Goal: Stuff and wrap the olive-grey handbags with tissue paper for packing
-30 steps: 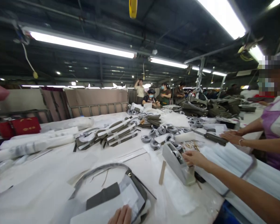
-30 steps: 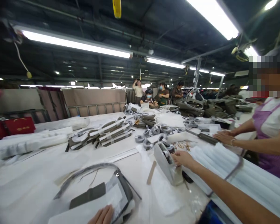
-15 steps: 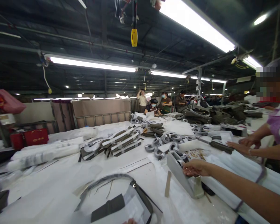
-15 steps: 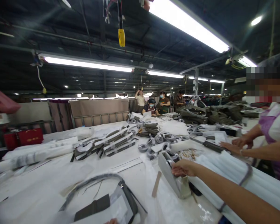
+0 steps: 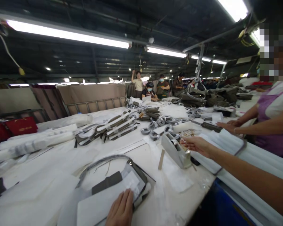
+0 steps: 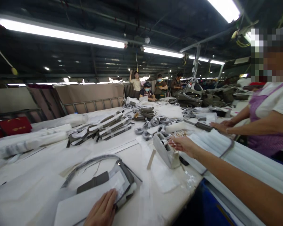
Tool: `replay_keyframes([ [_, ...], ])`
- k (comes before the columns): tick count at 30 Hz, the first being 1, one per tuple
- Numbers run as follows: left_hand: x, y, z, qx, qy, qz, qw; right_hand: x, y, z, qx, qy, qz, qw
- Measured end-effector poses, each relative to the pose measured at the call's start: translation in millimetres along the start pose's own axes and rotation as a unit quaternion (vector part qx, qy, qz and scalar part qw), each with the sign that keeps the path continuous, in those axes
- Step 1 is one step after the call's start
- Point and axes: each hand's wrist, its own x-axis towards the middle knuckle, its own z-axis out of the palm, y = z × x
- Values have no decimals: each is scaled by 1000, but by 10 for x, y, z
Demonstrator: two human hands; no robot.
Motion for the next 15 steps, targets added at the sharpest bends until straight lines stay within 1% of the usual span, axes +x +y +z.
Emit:
replay_keyframes([
  [2,-5,12,-93,-5,-49,-9,999,-171,-9,-67,1,7,2,1000],
  [4,10,31,-164,-5,-81,-20,996,-345,50,-118,-9,12,3,1000],
  [6,33,51,-211,-3,-94,-22,995,-509,180,-138,-20,24,1,999],
  [9,64,73,-249,0,-97,-18,995,-676,457,-134,-27,56,-1,998],
  [12,76,78,-265,1,-102,-22,994,-687,738,-138,-35,87,-17,995],
  [15,69,67,-272,-9,-107,-22,994,-564,963,-168,-94,106,-52,989],
])
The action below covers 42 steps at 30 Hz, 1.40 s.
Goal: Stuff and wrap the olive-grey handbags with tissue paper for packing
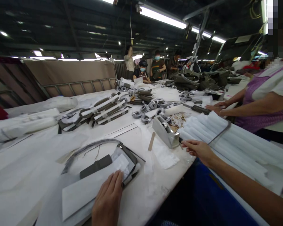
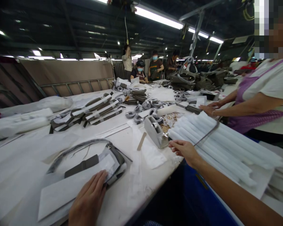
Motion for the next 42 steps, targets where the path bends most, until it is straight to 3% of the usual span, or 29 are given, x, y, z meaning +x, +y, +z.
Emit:
replay_keyframes([
  [7,27,16,-60,-18,3,-7,1000,153,238,-112,-132,29,-44,990],
  [9,50,32,-85,-18,3,-12,1000,78,207,-205,-197,22,-111,974],
  [12,79,43,-117,-18,6,-12,1000,-72,73,-299,-339,-52,-265,901],
  [15,98,47,-148,-25,-9,-12,1000,-191,-141,-217,-432,-151,-352,817],
  [20,135,89,-237,-47,-31,-45,997,-291,-478,404,-473,-266,-498,676],
  [23,167,118,-281,-61,-45,-63,995,-341,-612,915,-463,-291,-600,585],
  [26,192,135,-293,-72,-49,-83,993,-394,-732,1388,-436,-305,-663,527],
  [29,202,151,-283,-80,-39,-96,991,-434,-849,1747,-430,-330,-684,488],
  [32,203,163,-266,-91,-29,-100,990,-441,-949,1979,-457,-349,-675,462],
  [42,187,167,-249,-116,-17,-121,986,-462,-1026,2290,-524,-404,-637,395],
])
